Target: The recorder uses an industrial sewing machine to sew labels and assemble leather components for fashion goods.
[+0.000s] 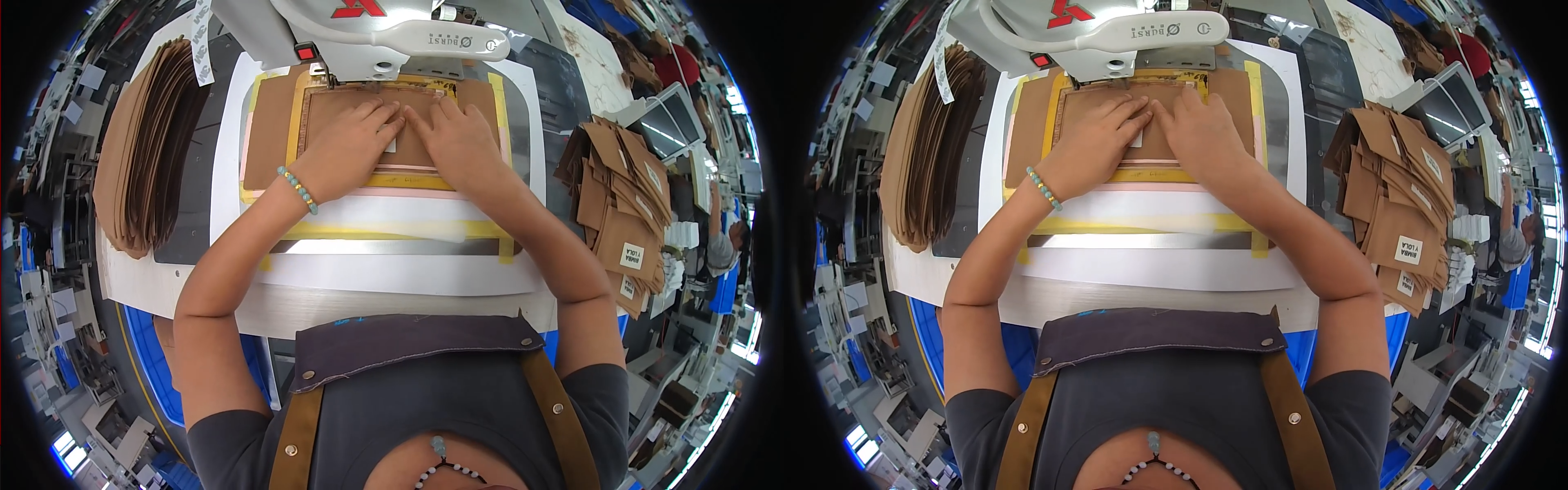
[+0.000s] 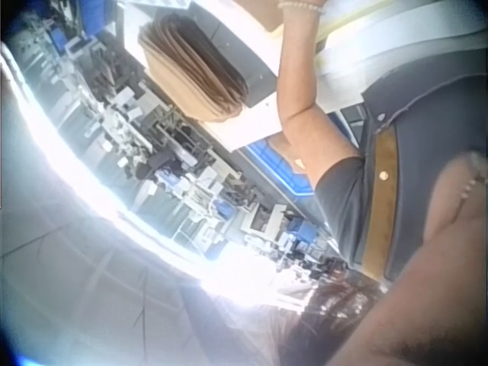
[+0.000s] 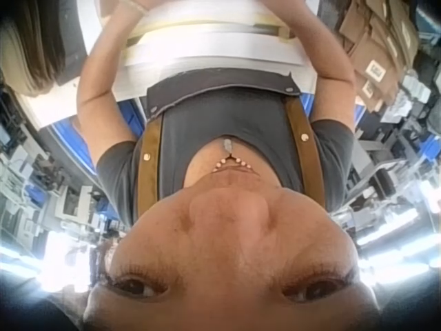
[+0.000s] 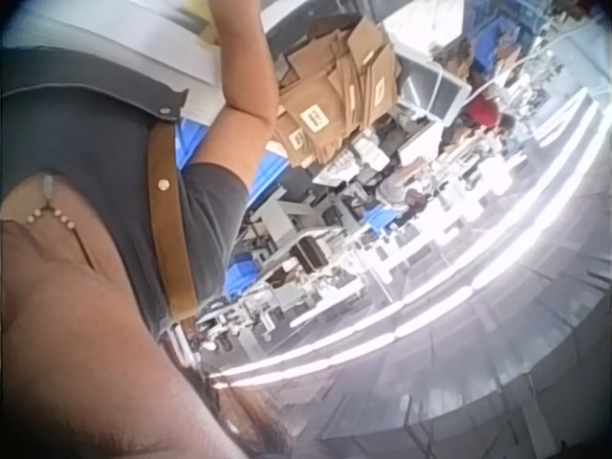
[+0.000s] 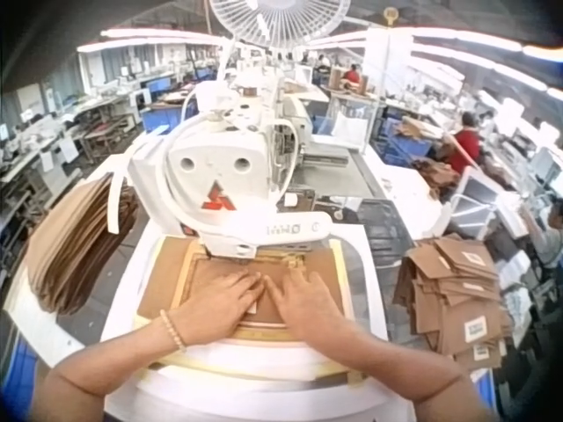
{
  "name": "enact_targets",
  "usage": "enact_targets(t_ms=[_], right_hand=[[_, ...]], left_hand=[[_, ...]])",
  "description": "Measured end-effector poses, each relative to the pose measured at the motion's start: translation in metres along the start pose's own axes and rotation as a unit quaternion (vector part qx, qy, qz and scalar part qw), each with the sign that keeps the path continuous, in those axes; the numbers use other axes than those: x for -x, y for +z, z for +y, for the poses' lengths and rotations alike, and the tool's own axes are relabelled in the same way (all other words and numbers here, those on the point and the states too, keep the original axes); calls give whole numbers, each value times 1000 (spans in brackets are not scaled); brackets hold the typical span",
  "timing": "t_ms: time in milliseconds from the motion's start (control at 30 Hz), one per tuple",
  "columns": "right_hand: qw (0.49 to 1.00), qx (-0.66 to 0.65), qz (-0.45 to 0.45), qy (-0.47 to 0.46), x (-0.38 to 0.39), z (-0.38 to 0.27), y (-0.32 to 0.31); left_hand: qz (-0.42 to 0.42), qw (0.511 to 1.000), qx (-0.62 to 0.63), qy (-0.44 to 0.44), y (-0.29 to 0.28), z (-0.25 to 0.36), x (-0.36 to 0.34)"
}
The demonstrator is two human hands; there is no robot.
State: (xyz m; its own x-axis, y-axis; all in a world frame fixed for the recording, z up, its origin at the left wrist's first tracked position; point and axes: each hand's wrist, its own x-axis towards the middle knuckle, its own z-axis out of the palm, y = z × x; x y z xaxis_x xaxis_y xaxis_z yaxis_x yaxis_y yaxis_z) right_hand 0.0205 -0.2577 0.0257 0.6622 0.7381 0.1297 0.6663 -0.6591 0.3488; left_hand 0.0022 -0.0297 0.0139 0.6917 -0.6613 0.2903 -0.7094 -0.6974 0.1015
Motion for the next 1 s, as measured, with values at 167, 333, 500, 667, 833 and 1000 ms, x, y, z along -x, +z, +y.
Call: enact_targets(t_ms=[167,333,500,667,833,1000], right_hand=[[999,2,32,-16,-8,-7,-1],[998,12,52,-23,-18,-14,-1],[999,-4,44,-31,-29,-23,-3],[996,-14,73,-41,-34,-27,-4],[990,-87,99,-45,-28,-28,-11],[980,-190,45,-44,-1,-10,-23]], left_hand=[[-9,1000,19,-9,0,-3,1],[8,999,45,-12,0,-10,8],[34,997,61,-19,-2,-16,13],[33,996,70,-42,-7,-18,17],[41,999,12,-18,-10,-24,18],[26,998,48,-41,-19,-28,28]])
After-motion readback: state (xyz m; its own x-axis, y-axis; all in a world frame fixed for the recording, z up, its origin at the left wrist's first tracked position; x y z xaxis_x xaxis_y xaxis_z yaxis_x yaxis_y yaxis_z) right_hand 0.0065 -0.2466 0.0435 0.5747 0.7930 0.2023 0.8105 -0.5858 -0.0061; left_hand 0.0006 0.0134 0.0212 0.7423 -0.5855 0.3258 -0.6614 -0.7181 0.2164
